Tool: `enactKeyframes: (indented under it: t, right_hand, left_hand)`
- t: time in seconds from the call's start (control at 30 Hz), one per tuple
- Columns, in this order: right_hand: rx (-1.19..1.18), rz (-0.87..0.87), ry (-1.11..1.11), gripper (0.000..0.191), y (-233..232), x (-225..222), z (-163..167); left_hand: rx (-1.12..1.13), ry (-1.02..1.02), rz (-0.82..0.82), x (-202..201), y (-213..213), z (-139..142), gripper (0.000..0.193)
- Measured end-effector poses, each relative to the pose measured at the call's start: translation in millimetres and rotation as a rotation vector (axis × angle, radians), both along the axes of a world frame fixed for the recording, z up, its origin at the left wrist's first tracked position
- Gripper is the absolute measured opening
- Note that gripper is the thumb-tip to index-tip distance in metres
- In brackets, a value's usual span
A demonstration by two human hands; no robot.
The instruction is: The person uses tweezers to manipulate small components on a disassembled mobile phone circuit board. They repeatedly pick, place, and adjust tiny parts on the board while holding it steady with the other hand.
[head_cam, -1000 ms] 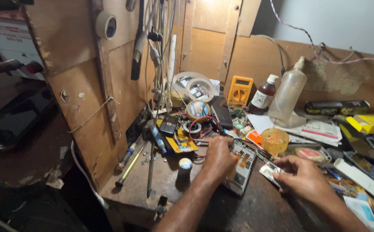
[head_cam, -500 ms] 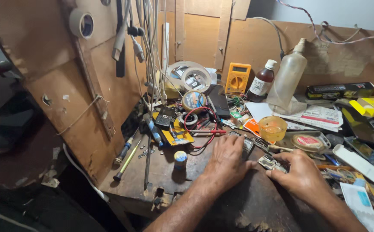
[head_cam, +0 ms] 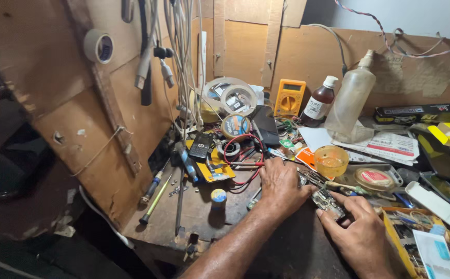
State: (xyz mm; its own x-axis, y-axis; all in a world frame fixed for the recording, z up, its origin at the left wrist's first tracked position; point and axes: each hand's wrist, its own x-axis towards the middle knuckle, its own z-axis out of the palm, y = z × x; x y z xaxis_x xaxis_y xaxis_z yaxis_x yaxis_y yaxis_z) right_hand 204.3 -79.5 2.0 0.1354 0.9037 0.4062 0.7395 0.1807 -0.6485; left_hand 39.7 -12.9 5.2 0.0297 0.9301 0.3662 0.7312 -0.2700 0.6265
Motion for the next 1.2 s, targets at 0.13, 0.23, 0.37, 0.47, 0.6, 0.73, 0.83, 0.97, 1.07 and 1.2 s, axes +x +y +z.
enactKeyframes:
  t: [0.13, 0.23, 0.37, 0.47, 0.6, 0.73, 0.83, 0.97, 1.07, 1.2]
  right_hand:
    - [0.004, -0.035, -0.006, 0.049, -2.0, -0.2, 2.7]
    - [0.070, -0.004, -0.041, 0.049, -1.3, 1.3, 1.3]
    - [0.159, 0.000, -0.127, 0.050, -2.6, 2.1, -0.3]
    - [0.049, -0.067, -0.046, 0.052, -1.7, 0.7, 0.4]
    - [-0.098, -0.122, 0.182, 0.056, -2.9, 1.5, -1.4]
    - [0.035, 0.132, 0.585, 0.048, 3.3, 9.2, -6.8]
    - [-0.038, 0.120, 0.826, 0.039, 5.8, 18.4, -14.0]
    - [-0.097, 0.198, 1.064, 0.031, 7.8, 36.6, -18.7]
    - [-0.158, 0.221, 1.128, 0.034, 11.6, 42.8, -20.0]
    - [-0.221, 0.223, 1.147, 0.036, 14.8, 46.0, -18.7]
  left_hand:
    - [0.056, 0.044, 0.048, 8.0, 3.7, -3.1, 0.033]
    - [0.116, -0.009, 0.061, 5.9, 1.1, -5.9, 0.022]
    - [0.190, -0.156, -0.005, -4.1, -10.5, -7.6, 0.018]
    - [0.303, -0.236, -0.037, -12.8, -16.1, -3.8, 0.015]
    - [0.233, -0.317, -0.054, -22.7, -21.1, 1.6, 0.014]
    - [0.317, -0.393, -0.098, -27.1, -26.5, 2.1, 0.012]
    - [0.326, -0.439, -0.108, -29.5, -28.7, -0.7, 0.023]
    - [0.400, -0.351, -0.102, -31.8, -29.0, -6.3, 0.012]
    - [0.446, -0.283, -0.110, -33.9, -26.8, -8.8, 0.009]
    - [0.537, -0.187, -0.148, -33.3, -26.1, -11.4, 0.009]
